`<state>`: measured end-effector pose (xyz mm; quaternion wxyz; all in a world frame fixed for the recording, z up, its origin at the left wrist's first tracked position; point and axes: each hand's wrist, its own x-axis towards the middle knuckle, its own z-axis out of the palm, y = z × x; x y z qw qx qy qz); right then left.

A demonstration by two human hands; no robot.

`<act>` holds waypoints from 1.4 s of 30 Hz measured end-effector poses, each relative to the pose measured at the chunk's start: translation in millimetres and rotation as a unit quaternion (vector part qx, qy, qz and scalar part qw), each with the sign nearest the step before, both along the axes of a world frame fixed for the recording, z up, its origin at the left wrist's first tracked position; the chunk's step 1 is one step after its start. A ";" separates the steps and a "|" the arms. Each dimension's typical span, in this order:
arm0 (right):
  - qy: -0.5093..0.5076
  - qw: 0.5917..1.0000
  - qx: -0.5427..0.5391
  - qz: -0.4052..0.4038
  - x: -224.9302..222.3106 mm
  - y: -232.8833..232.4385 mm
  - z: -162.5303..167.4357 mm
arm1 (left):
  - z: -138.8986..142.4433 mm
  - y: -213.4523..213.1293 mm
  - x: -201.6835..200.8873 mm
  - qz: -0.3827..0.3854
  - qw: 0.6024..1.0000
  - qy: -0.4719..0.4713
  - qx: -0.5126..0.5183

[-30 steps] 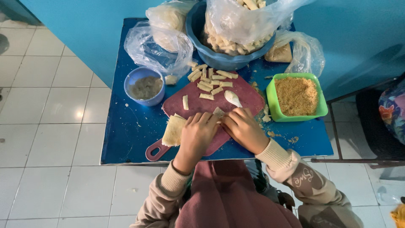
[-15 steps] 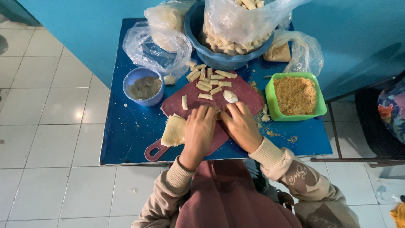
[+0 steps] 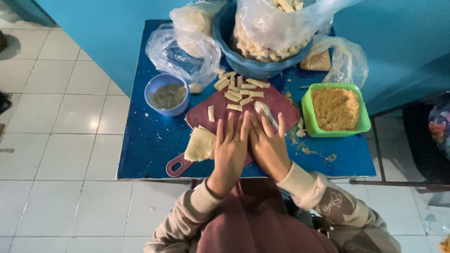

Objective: The person sits at a small table and shapes pieces of dough by hand on a cutting board, folding and pressing flat dough squares around filling, then dips the formed pieces into a container of breadcrumbs and sets them with the finished pieces. The person repeats this cycle throughout the clip.

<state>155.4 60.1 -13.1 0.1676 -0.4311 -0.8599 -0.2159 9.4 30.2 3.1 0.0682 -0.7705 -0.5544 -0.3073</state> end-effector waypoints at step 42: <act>0.231 0.927 -0.178 0.237 -27.2 -16.0 37.1 | 42.0 -27.3 -86.1 0.053 0.900 -0.427 -0.070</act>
